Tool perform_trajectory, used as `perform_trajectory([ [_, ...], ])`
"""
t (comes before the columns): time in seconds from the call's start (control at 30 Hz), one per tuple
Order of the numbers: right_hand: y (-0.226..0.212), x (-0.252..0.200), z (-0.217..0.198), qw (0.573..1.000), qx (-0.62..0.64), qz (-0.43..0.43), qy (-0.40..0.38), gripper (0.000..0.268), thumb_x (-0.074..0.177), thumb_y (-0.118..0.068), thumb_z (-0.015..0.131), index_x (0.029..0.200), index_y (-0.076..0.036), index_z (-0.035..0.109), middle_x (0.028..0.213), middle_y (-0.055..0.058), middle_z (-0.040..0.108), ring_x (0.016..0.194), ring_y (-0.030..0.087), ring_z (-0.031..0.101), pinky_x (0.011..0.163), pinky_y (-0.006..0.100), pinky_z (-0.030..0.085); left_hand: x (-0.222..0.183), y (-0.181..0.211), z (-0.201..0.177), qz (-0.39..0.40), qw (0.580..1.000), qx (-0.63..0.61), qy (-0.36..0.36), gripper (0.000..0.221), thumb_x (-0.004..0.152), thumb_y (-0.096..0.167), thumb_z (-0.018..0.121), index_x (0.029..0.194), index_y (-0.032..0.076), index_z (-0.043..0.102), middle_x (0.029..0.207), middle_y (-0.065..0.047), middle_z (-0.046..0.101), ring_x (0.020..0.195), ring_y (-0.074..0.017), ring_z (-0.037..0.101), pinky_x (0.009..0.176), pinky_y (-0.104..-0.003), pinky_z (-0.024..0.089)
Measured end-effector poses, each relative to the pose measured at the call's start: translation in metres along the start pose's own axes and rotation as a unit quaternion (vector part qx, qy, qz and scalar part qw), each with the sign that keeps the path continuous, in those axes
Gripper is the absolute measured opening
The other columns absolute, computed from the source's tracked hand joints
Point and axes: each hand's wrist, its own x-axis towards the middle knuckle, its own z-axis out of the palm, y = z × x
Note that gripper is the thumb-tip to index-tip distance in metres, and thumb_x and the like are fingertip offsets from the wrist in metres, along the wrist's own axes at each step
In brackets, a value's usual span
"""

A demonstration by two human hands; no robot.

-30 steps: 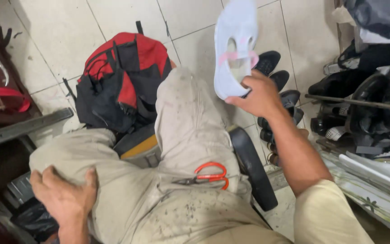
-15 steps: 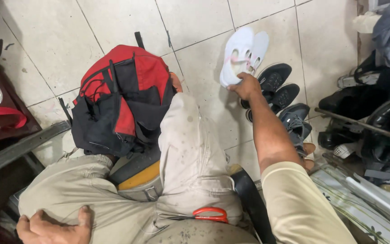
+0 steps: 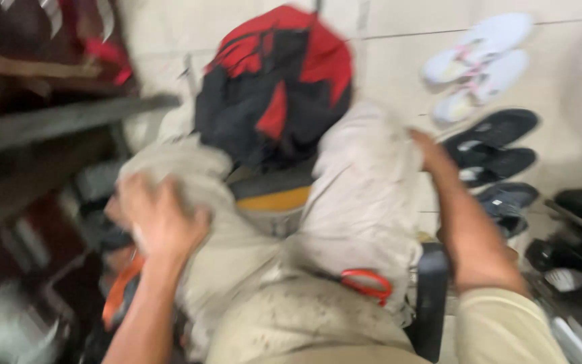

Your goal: Trimming excess material from shoe soles and uppers using scissors in a repair shop

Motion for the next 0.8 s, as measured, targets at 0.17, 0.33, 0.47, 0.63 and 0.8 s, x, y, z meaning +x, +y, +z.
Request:
perform_trajectory([
  [0.17, -0.08, -0.031, -0.081, 0.984, 0.001, 0.056, 0.169, 0.035, 0.098, -0.012, 0.079, 0.131, -0.006, 0.069, 0.115, 0.013, 0.073, 0.103, 0.025, 0.068, 0.091, 0.038, 0.051, 0.041, 0.027, 0.083, 0.098, 0.964, -0.245, -0.026, 0.048, 0.073, 0.023, 0.08, 0.118, 0.009, 0.068, 0.141, -0.035, 0.05, 0.13, -0.0524, 0.05, 0.111, -0.059, 0.039],
  [0.33, -0.198, -0.067, -0.104, 0.956, 0.122, -0.047, 0.262, 0.031, 0.117, 0.006, 0.077, 0.135, -0.004, 0.053, 0.121, 0.013, 0.067, 0.113, 0.018, 0.066, 0.103, 0.028, 0.053, 0.094, 0.074, 0.156, 0.001, 0.96, -0.216, -0.181, 0.096, 0.073, 0.062, 0.09, 0.144, 0.019, 0.044, 0.159, -0.025, 0.028, 0.143, -0.0446, 0.036, 0.107, -0.06, 0.041],
  [0.47, -0.332, -0.068, -0.087, 0.982, 0.044, -0.087, 0.164, 0.034, 0.099, 0.001, 0.082, 0.128, 0.001, 0.065, 0.121, 0.016, 0.071, 0.105, 0.02, 0.067, 0.083, 0.031, 0.055, 0.083, 0.085, 0.215, -0.01, 0.977, -0.166, -0.134, 0.048, 0.071, 0.054, 0.083, 0.109, 0.029, 0.07, 0.139, -0.017, 0.043, 0.127, -0.0401, 0.04, 0.094, -0.059, 0.039],
  [0.63, -0.404, -0.018, -0.06, 0.996, -0.052, -0.074, 0.021, 0.037, 0.089, -0.02, 0.08, 0.123, -0.009, 0.07, 0.116, 0.007, 0.075, 0.098, 0.018, 0.07, 0.081, 0.038, 0.061, 0.118, 0.067, 0.161, -0.157, 0.918, -0.359, -0.063, 0.023, 0.08, 0.033, 0.078, 0.1, 0.023, 0.072, 0.121, -0.005, 0.059, 0.114, -0.0351, 0.057, 0.087, -0.061, 0.046],
  [0.8, -0.4, 0.063, -0.004, 0.976, -0.181, -0.115, -0.045, 0.03, 0.095, -0.023, 0.062, 0.123, -0.009, 0.064, 0.119, 0.015, 0.071, 0.105, 0.041, 0.065, 0.086, 0.051, 0.047, 0.123, -0.005, 0.082, -0.213, 0.49, -0.843, 0.068, 0.016, 0.08, 0.002, 0.071, 0.083, 0.014, 0.06, 0.076, 0.001, 0.061, 0.07, -0.0113, 0.054, 0.066, -0.024, 0.044],
])
